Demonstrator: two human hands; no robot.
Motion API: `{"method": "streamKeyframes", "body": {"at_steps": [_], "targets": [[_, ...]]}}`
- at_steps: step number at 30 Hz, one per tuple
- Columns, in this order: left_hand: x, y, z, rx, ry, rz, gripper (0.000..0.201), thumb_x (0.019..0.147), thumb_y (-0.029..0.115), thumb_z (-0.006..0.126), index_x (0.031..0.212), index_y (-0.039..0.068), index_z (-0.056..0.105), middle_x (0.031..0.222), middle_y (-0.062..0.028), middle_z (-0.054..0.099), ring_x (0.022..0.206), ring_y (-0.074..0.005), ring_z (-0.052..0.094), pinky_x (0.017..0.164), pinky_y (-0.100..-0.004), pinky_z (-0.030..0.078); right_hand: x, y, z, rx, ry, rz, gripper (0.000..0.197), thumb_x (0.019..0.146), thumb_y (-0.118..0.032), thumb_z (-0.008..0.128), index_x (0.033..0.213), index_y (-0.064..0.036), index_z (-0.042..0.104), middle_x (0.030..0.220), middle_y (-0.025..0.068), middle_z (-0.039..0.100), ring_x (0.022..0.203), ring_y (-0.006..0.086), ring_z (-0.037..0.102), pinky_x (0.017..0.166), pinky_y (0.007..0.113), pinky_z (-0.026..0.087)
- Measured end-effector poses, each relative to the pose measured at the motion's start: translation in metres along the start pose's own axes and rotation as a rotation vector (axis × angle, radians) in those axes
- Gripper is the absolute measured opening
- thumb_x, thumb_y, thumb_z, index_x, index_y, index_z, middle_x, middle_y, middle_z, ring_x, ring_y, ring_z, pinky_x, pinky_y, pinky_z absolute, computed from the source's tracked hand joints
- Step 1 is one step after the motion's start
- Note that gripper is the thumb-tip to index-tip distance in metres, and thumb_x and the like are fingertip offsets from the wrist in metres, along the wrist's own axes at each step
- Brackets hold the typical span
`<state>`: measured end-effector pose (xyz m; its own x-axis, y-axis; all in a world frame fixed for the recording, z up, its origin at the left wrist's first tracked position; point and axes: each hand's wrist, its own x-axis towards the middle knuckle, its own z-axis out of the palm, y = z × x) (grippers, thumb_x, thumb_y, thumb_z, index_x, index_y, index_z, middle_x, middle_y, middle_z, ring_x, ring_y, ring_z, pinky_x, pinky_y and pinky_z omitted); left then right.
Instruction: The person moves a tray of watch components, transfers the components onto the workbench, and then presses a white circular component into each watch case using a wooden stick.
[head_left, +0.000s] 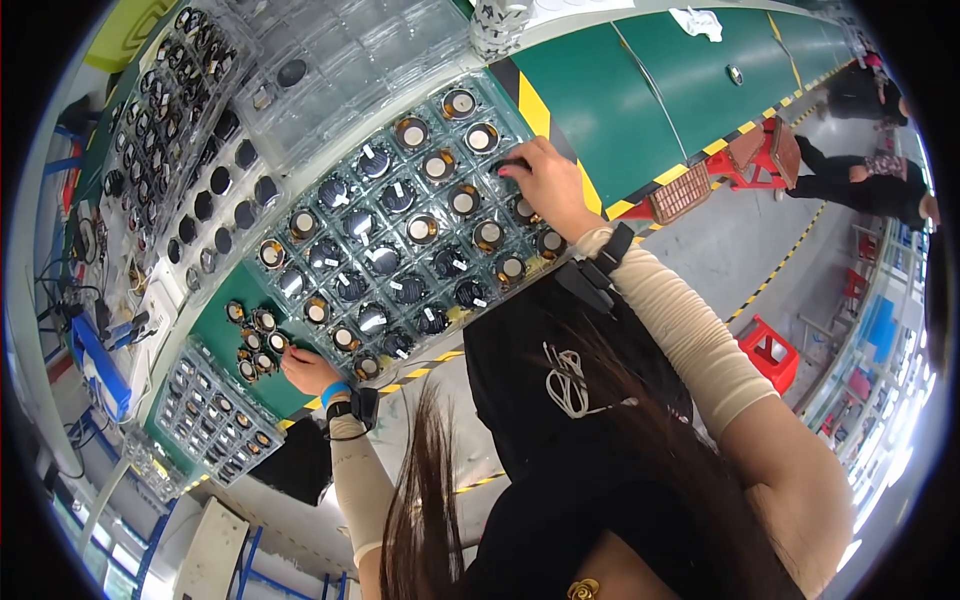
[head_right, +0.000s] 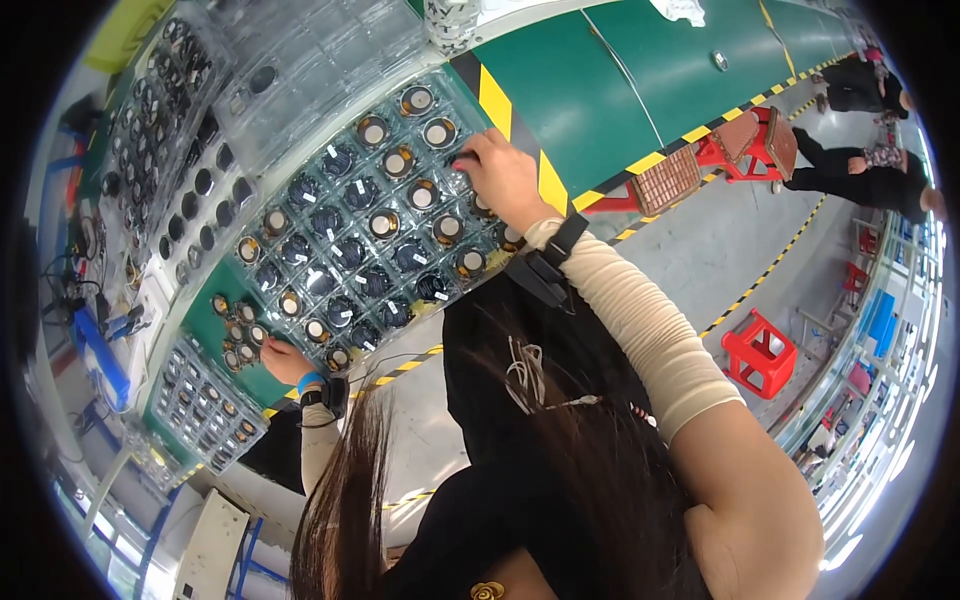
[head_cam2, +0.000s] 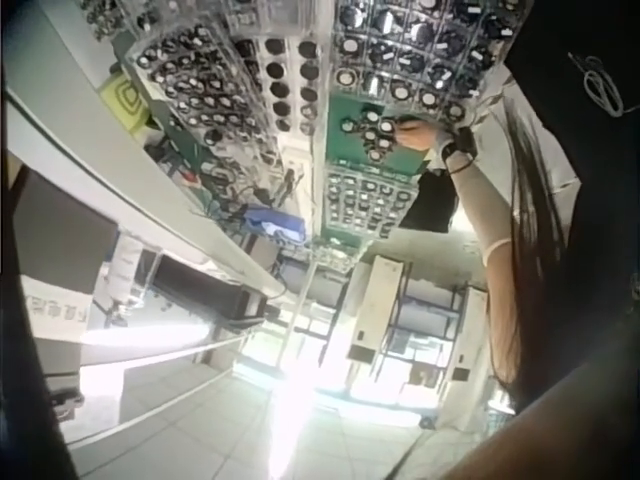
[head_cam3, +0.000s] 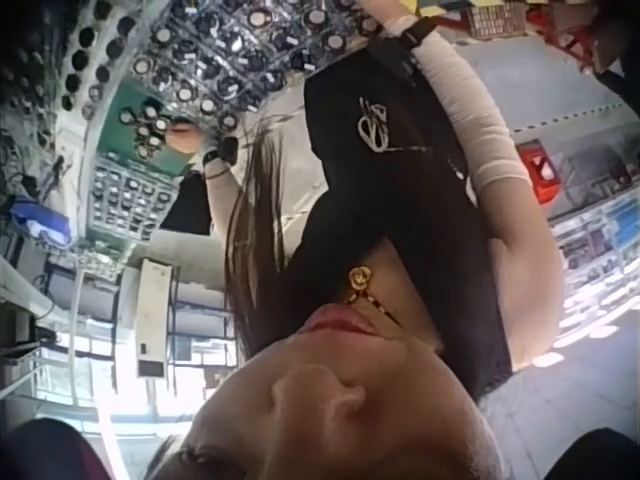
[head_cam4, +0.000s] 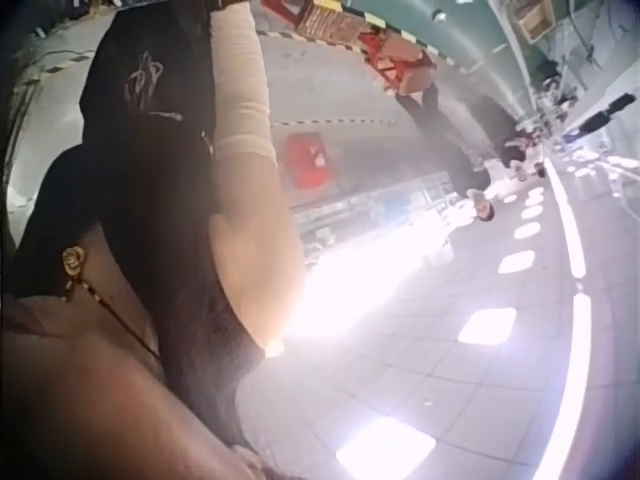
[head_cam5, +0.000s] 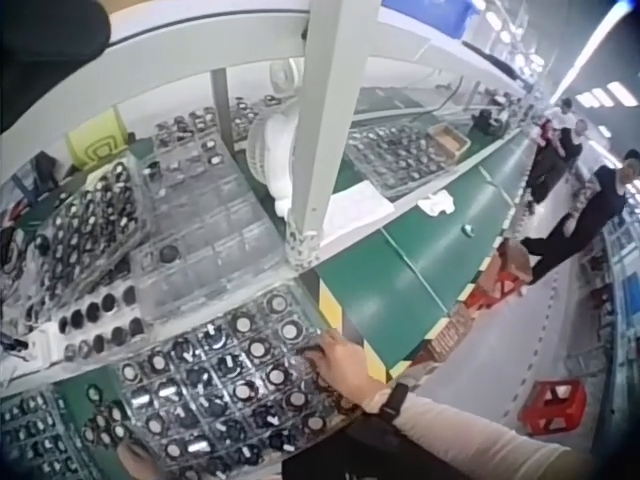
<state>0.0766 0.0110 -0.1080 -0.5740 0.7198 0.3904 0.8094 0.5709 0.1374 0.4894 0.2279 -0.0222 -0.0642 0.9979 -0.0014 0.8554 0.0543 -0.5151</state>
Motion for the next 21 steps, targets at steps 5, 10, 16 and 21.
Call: {"method": "streamKeyframes", "body": {"at_steps": [5,10,16,21], "targets": [[0.001,0.000,0.001,-0.018,0.013,0.031,0.020,0.094,0.017,0.048,0.096,0.002,0.061,0.089,-0.0152,0.060,0.082,-0.0354,0.057,0.070,-0.0444,0.045,0.038,-0.006,0.004,0.005,0.023,-0.052,0.020,0.081,-0.026,0.067,0.092,-0.0096,0.064,0.093,0.0067,0.063,0.077,0.0298,0.064,0.066,0.038,0.051],[0.002,-0.003,0.004,-0.030,-0.015,0.003,0.022,0.094,0.018,0.048,0.099,0.002,0.062,0.091,-0.0162,0.062,0.083,-0.0361,0.058,0.071,-0.0442,0.046,0.047,-0.008,0.015,-0.147,0.012,-0.151,0.020,0.082,-0.027,0.065,0.092,-0.0095,0.064,0.093,0.0073,0.064,0.078,0.0304,0.063,0.066,0.039,0.051],[-0.002,-0.007,0.007,-0.020,-0.024,0.007,0.022,0.094,0.017,0.048,0.099,0.002,0.062,0.092,-0.0167,0.062,0.083,-0.0361,0.058,0.071,-0.0442,0.046,0.052,0.011,0.012,0.141,-0.035,0.053,0.024,0.085,-0.022,0.064,0.103,-0.0057,0.063,0.089,0.0076,0.064,0.071,0.0216,0.065,0.062,0.032,0.051],[-0.001,-0.004,0.013,-0.018,0.017,0.043,0.017,0.093,0.016,0.049,0.095,0.003,0.061,0.088,-0.0131,0.060,0.081,-0.0332,0.057,0.070,-0.0432,0.045,0.047,0.019,0.002,0.906,-0.231,0.476,0.032,0.088,-0.012,0.061,0.119,-0.0022,0.058,0.088,0.0097,0.063,0.065,0.0158,0.063,0.060,0.028,0.051]]}}
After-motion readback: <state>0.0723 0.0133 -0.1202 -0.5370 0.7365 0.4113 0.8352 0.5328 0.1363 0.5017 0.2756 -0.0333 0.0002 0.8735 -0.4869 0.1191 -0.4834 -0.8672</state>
